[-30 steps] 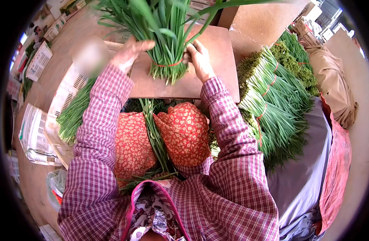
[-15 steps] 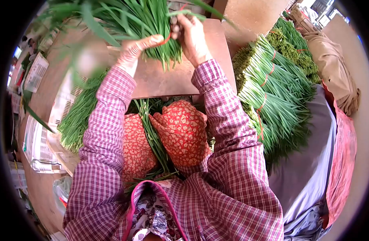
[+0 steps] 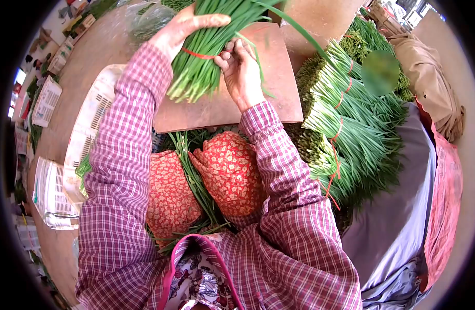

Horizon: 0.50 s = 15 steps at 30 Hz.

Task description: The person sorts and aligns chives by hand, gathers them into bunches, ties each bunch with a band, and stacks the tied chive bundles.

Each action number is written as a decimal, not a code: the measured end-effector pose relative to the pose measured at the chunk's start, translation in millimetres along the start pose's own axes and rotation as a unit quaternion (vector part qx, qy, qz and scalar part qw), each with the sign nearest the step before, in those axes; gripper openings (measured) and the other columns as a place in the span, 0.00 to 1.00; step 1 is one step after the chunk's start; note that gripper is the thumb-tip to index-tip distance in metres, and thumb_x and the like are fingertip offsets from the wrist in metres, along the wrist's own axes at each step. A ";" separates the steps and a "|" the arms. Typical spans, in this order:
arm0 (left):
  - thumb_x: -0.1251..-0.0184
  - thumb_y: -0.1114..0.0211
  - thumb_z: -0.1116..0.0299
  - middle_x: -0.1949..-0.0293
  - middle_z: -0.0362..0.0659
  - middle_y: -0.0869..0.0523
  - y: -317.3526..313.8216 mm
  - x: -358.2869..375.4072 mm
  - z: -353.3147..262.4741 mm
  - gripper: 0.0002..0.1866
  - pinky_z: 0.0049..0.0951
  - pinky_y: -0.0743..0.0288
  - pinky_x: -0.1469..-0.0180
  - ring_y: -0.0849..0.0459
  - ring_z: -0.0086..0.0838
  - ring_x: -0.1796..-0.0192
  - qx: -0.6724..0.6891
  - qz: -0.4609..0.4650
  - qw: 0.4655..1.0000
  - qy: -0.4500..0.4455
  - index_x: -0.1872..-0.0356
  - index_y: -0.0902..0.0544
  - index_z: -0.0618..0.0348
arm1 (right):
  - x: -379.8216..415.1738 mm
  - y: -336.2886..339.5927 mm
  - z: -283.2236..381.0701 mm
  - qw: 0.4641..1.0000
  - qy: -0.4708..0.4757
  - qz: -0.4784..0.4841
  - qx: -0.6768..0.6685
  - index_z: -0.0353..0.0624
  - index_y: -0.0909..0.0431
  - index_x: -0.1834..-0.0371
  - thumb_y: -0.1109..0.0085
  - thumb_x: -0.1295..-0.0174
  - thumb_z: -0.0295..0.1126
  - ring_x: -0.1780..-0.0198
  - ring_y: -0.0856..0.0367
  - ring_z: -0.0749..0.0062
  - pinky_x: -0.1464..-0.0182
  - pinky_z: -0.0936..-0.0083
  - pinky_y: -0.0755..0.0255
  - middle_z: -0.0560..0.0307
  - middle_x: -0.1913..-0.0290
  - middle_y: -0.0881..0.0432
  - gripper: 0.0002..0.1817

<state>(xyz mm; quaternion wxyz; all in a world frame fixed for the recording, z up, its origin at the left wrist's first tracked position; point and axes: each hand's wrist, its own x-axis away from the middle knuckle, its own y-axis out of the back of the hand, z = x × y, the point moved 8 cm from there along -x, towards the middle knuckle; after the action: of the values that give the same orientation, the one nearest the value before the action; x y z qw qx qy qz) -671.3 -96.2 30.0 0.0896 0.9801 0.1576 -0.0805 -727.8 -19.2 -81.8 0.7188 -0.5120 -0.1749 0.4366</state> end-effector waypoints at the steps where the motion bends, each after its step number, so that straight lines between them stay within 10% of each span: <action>1: 0.44 0.27 0.54 0.53 0.43 0.15 -14.9 -5.9 -11.1 0.31 0.29 0.23 0.48 0.15 0.28 0.56 0.030 0.046 0.998 0.010 0.43 0.24 0.61 | 4.2 -1.8 1.1 0.997 0.001 -0.001 -0.074 0.43 0.27 0.57 0.55 0.26 0.32 0.64 0.23 0.75 0.55 0.74 0.19 0.61 0.64 0.23 0.07; 3: 0.42 0.29 0.57 0.47 0.44 0.16 -8.4 -24.6 6.1 0.33 0.31 0.23 0.46 0.17 0.27 0.50 0.016 0.049 0.997 0.050 0.37 0.27 0.59 | 19.1 3.3 -3.8 0.990 -0.009 0.001 -0.142 0.43 0.28 0.58 0.55 0.26 0.33 0.62 0.23 0.72 0.51 0.70 0.21 0.61 0.63 0.24 0.08; 6: 0.57 0.23 0.41 0.32 0.61 0.34 14.0 -20.0 49.4 0.70 0.37 0.43 0.29 0.36 0.42 0.29 -0.138 0.003 0.984 0.109 0.27 0.62 0.72 | 36.1 30.0 -11.3 0.996 -0.002 -0.055 -0.071 0.41 0.28 0.58 0.55 0.26 0.34 0.57 0.21 0.70 0.52 0.70 0.21 0.59 0.59 0.24 0.09; 10: 0.72 0.25 0.30 0.30 0.63 0.39 -18.9 59.1 70.4 0.75 0.47 0.51 0.25 0.42 0.49 0.26 -0.659 -0.002 0.745 0.104 0.26 0.55 0.66 | 37.8 54.3 -22.6 0.976 -0.020 -0.125 0.180 0.40 0.29 0.57 0.54 0.27 0.31 0.61 0.18 0.74 0.60 0.81 0.20 0.58 0.60 0.22 0.07; 15: 0.73 0.15 0.54 0.31 0.53 0.36 -16.9 93.2 90.2 0.72 0.47 0.47 0.26 0.42 0.45 0.26 -0.694 -0.086 0.709 0.090 0.25 0.56 0.54 | 4.3 9.4 -3.8 0.898 0.019 -0.024 0.439 0.40 0.26 0.62 0.49 0.30 0.33 0.74 0.23 0.82 0.71 0.84 0.28 0.63 0.71 0.22 0.08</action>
<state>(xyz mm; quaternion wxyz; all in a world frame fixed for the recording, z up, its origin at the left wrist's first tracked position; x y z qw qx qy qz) -601.1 -71.1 -77.4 0.7226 0.6266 0.2598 0.1330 -727.0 -17.1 -92.6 0.8842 -0.1483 0.0356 0.4416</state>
